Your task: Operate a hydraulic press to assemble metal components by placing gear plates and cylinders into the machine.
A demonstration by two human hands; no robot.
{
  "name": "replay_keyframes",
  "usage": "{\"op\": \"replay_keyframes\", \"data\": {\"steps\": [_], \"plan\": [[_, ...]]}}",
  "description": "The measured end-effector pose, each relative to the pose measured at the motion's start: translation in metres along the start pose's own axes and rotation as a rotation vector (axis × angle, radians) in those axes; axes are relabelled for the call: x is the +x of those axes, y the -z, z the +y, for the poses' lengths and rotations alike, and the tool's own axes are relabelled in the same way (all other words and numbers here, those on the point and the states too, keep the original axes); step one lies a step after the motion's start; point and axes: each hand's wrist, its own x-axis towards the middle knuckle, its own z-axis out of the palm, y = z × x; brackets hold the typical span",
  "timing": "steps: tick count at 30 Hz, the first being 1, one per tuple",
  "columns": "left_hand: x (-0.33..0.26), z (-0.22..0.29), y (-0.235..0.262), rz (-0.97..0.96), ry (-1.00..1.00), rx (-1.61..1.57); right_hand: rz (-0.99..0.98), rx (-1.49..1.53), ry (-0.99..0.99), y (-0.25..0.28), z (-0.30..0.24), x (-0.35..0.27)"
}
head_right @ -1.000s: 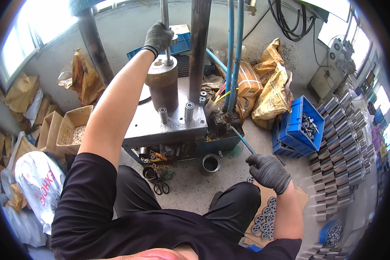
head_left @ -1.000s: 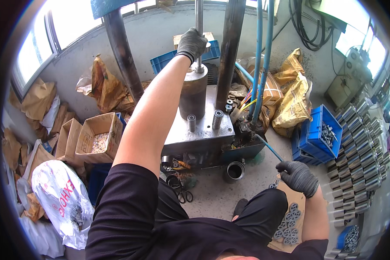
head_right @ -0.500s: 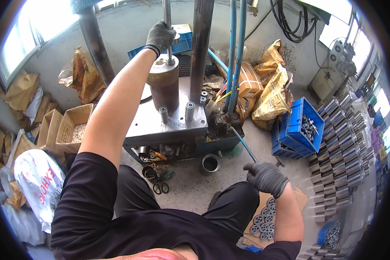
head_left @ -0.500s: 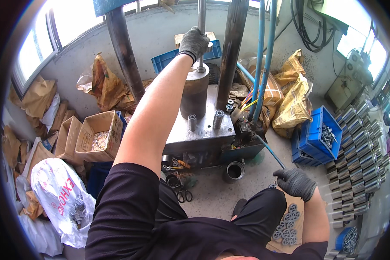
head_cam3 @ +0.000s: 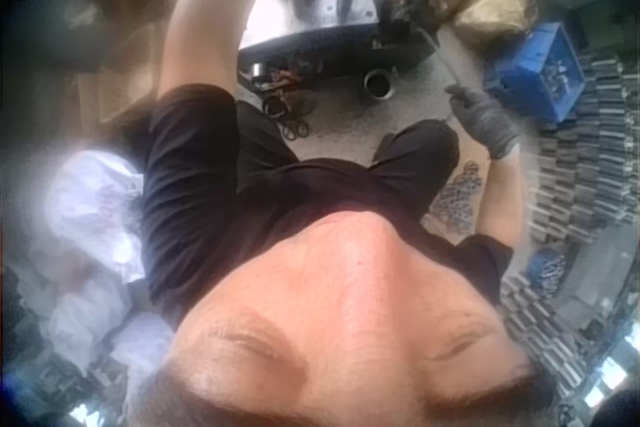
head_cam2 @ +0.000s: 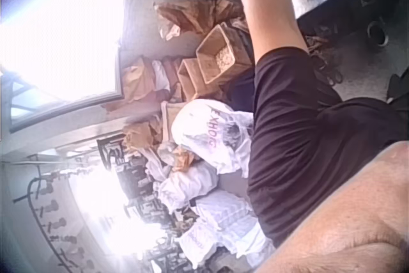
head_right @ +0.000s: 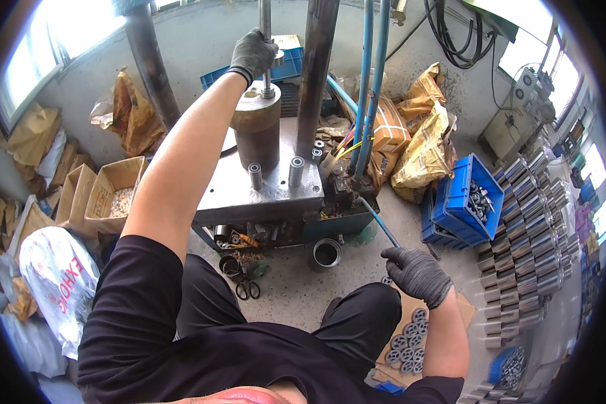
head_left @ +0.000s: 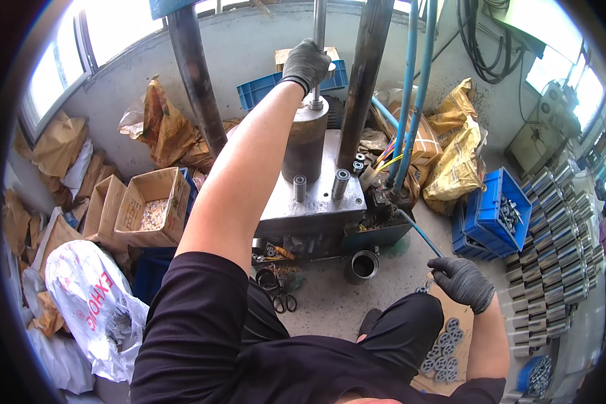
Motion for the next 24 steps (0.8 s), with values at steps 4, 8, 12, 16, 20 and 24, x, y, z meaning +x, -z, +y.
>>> {"op": "replay_keyframes", "data": {"steps": [4, 8, 12, 16, 20, 24], "plan": [[0.0007, -0.0025, -0.0024, 0.003, -0.015, -0.013, -0.144, -0.123, -0.002, -0.0009, 0.002, -0.0005], [0.0013, -0.0035, -0.0037, 0.033, -0.027, -0.021, -0.012, -0.012, -0.007, -0.0027, 0.0032, -0.0012], [0.0013, -0.0018, -0.0008, -0.044, 0.039, -0.097, -0.182, -0.143, 0.037, -0.0032, 0.0049, -0.0009], [-0.0011, -0.0007, -0.0004, -0.015, 0.022, -0.038, -0.064, -0.043, 0.016, -0.0034, 0.0063, -0.0008], [-0.0026, -0.0018, -0.0018, 0.006, -0.001, -0.088, -0.176, -0.175, 0.072, -0.0033, 0.0068, -0.0015], [-0.0019, -0.0023, -0.002, 0.014, -0.02, -0.019, -0.059, -0.073, 0.041, -0.0002, 0.0074, 0.0013]]}}
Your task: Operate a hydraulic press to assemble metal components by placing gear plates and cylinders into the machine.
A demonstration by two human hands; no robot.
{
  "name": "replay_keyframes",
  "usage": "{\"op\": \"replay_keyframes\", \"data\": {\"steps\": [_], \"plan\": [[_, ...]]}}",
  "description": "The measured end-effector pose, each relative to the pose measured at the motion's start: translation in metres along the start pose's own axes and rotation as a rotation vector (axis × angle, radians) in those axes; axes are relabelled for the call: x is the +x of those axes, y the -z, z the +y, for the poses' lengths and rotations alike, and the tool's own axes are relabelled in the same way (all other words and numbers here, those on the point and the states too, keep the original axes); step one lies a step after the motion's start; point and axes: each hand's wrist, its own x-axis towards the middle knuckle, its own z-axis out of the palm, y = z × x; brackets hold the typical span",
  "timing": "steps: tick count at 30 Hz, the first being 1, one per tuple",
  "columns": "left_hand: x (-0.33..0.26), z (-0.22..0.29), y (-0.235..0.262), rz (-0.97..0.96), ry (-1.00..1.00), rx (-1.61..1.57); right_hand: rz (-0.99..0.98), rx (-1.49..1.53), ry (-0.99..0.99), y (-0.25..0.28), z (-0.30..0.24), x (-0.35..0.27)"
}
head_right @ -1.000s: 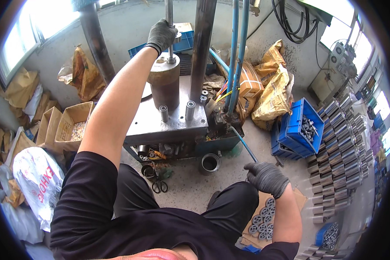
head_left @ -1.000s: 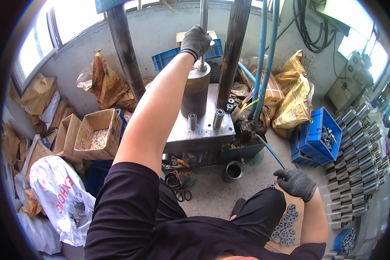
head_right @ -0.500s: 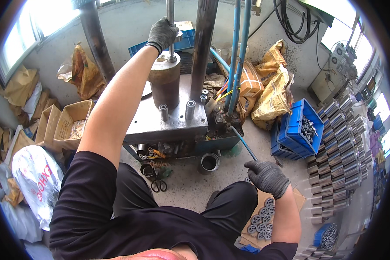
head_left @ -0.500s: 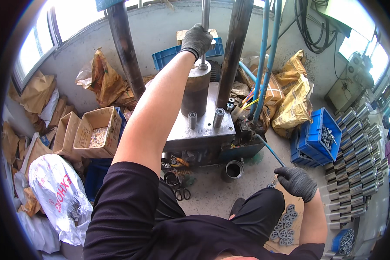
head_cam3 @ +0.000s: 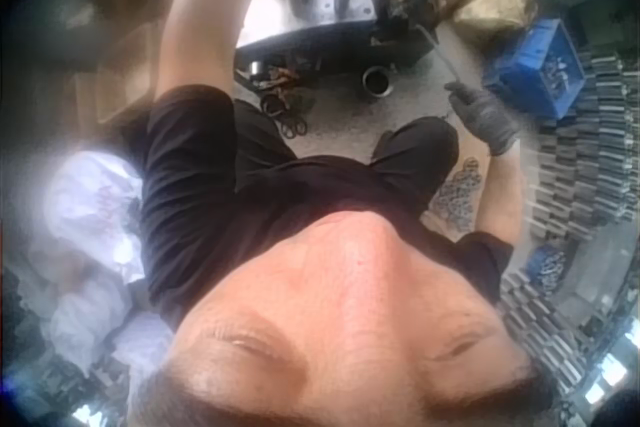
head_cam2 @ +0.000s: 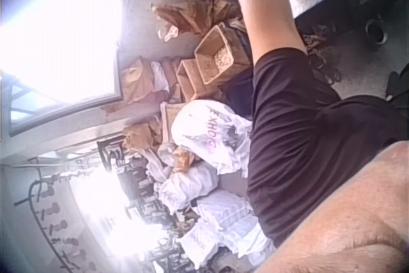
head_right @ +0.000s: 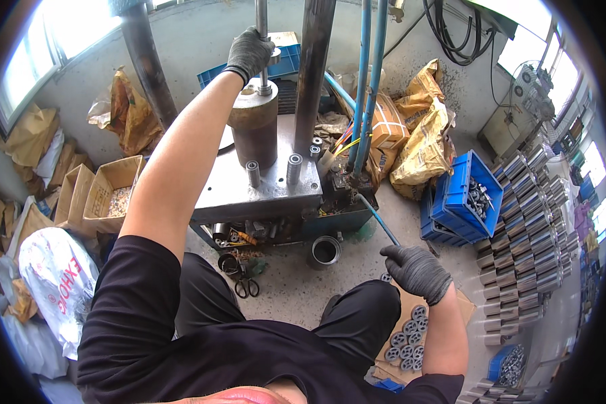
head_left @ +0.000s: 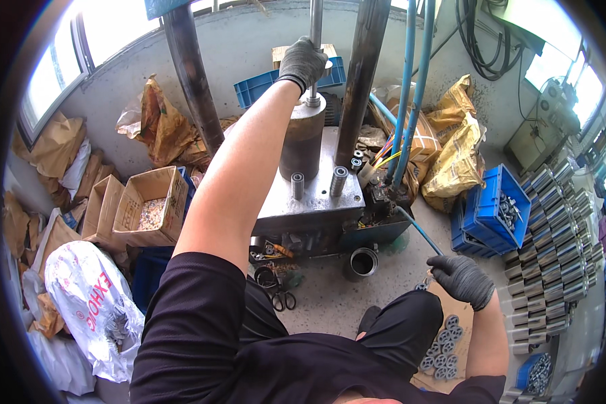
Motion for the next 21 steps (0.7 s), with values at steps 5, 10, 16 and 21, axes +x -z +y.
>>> {"op": "replay_keyframes", "data": {"steps": [5, 10, 16, 21], "plan": [[0.001, -0.001, -0.002, 0.005, 0.003, 0.0, 0.27, 0.091, 0.016, 0.001, -0.008, 0.001], [0.003, -0.004, -0.003, 0.004, -0.002, -0.016, 0.744, -0.141, 0.134, 0.02, -0.018, 0.025], [0.002, -0.001, 0.0, -0.047, 0.022, -0.045, 1.127, -0.323, 0.159, 0.097, -0.005, 0.114], [-0.005, 0.002, 0.002, -0.015, 0.015, -0.062, 1.056, -0.278, 0.048, 0.135, 0.001, 0.167]]}}
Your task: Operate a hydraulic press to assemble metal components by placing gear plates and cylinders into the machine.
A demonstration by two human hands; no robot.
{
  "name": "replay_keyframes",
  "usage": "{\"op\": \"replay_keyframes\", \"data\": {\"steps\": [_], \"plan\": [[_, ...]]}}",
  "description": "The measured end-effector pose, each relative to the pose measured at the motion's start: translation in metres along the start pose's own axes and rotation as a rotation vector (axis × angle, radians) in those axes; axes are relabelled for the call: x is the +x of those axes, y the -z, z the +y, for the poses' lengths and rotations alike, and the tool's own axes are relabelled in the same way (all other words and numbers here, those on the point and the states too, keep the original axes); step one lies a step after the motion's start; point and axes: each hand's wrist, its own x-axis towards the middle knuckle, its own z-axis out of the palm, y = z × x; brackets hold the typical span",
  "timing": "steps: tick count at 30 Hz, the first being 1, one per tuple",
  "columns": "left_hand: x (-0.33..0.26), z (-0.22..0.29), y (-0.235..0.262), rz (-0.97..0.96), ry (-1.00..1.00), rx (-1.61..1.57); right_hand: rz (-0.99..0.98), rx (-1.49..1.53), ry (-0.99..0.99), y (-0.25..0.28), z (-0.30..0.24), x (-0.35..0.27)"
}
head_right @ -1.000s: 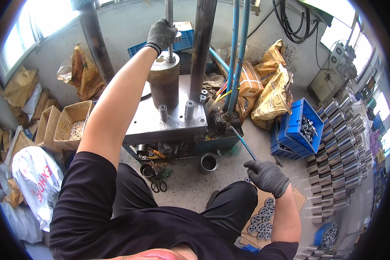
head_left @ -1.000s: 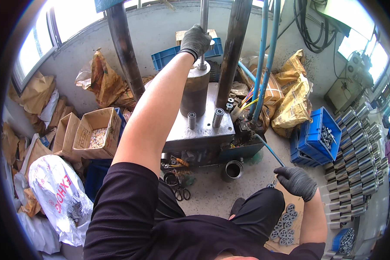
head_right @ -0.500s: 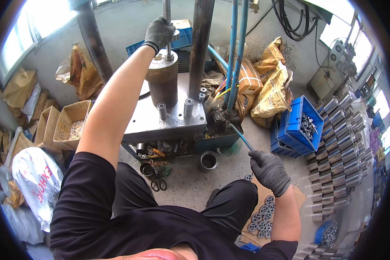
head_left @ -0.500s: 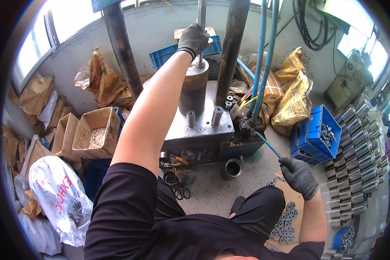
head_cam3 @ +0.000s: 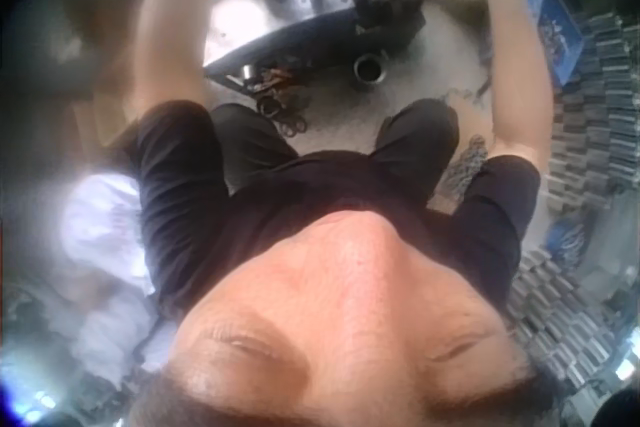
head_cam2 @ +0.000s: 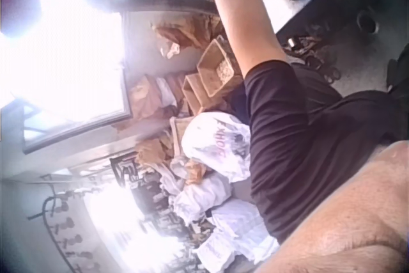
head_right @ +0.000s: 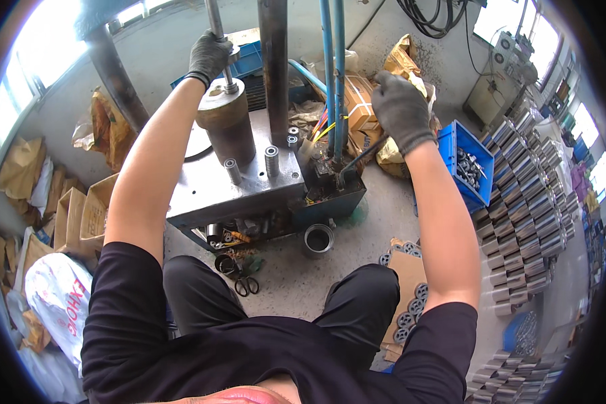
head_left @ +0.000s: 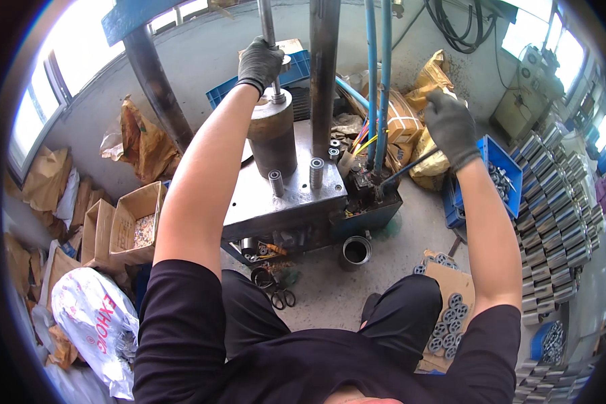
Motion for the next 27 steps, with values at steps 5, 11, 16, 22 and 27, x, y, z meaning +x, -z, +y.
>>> {"op": "replay_keyframes", "data": {"steps": [5, 11, 16, 22, 27], "plan": [[-0.025, 0.005, -0.002, 0.003, 0.043, -0.258, -0.139, -0.056, -0.136, -0.003, 0.003, 0.007], [-0.123, 0.034, 0.007, -0.004, -0.241, -1.109, -0.158, -0.111, -0.145, -0.001, 0.0, 0.002], [-0.265, 0.032, 0.016, 0.02, 0.107, -1.174, -0.02, -0.09, -0.043, 0.005, 0.003, -0.02], [-0.325, -0.069, -0.017, -0.533, 0.905, -1.772, -0.087, -0.045, -0.075, 0.028, -0.004, -0.063], [-0.318, -0.134, -0.048, -0.543, 0.499, -1.101, -0.051, 0.08, -0.098, 0.059, -0.025, -0.122]]}}
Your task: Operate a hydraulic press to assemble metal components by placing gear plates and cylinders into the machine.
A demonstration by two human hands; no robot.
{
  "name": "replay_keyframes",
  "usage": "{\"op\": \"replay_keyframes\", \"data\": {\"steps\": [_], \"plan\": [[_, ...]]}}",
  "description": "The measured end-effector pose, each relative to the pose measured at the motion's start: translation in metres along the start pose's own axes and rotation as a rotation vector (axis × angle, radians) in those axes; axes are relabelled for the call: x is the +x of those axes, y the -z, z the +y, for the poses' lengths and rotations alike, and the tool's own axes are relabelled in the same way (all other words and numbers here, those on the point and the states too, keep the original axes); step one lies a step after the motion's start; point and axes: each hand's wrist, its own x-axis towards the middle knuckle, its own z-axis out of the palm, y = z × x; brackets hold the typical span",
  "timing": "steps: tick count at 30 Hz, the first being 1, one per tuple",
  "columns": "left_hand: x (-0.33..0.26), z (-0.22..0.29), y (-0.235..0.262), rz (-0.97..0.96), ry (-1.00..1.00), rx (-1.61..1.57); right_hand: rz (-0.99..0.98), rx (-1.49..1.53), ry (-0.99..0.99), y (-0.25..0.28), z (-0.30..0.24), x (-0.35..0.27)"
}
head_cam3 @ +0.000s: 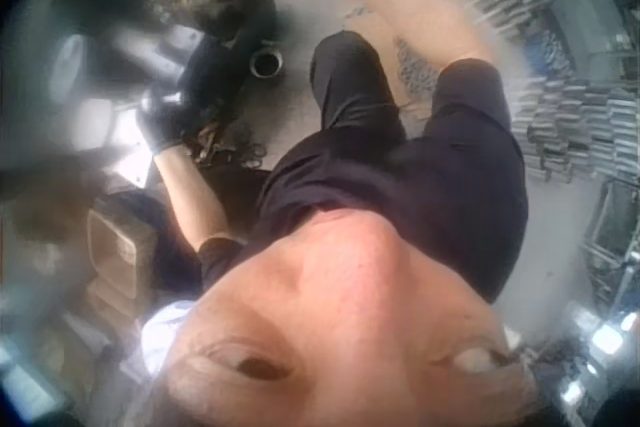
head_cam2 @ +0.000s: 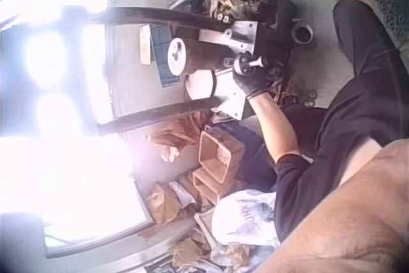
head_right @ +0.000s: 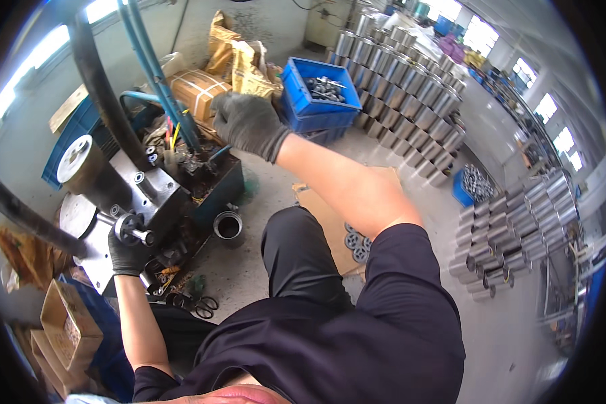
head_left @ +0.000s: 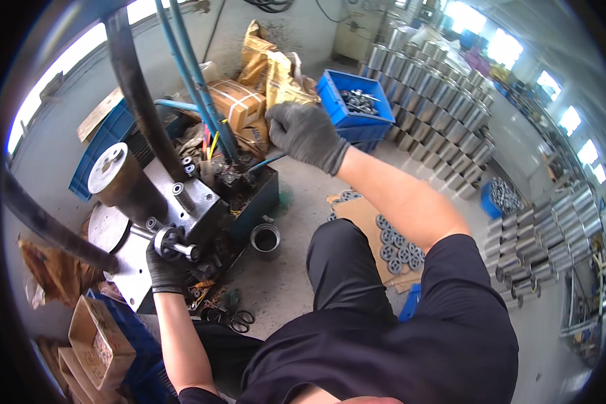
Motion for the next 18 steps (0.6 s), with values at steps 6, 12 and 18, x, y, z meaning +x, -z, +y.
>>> {"op": "replay_keyframes", "data": {"steps": [6, 12, 18], "plan": [[-0.007, 0.001, 0.008, -0.099, -0.213, 0.585, 0.231, 0.31, -0.055, -0.03, -0.023, -0.084], [-0.02, -0.034, -0.001, -0.126, -0.007, 0.137, 0.625, 1.45, -0.791, -0.136, -0.034, -0.174], [-0.073, -0.027, -0.058, -0.247, 0.615, -0.765, -0.35, 1.564, -1.247, -0.162, -0.105, -0.233]]}}
